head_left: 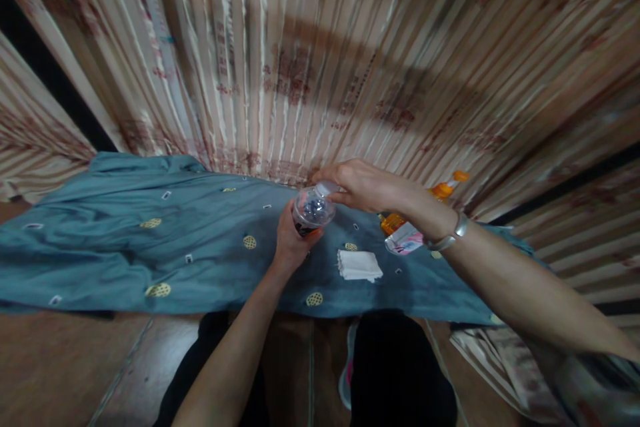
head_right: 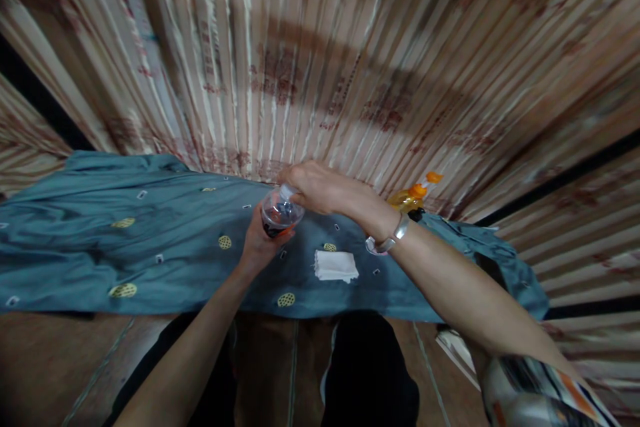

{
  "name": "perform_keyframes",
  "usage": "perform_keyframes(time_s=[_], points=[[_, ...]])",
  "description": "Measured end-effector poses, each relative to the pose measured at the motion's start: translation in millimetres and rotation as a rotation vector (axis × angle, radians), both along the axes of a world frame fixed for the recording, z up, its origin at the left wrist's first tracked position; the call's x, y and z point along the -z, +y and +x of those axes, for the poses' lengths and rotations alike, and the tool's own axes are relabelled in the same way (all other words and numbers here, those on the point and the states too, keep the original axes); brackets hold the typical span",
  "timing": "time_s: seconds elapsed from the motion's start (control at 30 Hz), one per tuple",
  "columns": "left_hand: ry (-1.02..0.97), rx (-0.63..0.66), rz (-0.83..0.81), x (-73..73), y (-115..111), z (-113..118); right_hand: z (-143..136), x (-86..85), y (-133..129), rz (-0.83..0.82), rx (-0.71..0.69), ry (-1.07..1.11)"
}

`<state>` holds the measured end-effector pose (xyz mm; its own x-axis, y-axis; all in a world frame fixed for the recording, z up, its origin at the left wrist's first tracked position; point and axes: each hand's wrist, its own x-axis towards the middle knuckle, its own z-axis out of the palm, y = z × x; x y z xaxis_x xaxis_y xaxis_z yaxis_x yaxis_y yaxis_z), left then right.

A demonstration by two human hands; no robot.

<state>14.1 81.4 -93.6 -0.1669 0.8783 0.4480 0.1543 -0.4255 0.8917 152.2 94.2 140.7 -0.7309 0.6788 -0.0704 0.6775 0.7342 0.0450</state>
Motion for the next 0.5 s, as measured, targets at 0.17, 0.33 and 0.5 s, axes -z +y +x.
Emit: perform_keyframes(time_s=[0.17,0.33,0.5], points=[[0.001,-0.004,0.001,1.0,0.0,0.2,-7.0,-4.3,0.3,0.001,-0.005,-0.083],[0.008,0.0,0.001,1.4,-0.5,0.6,-9.8,-7.2,1.4,0.019,0.028,-0.137],[0.01,-0.011,0.003,-0.5,-1.5,1.3,-13.2,-0.8,4.0,0.113,0.088,-0.213]])
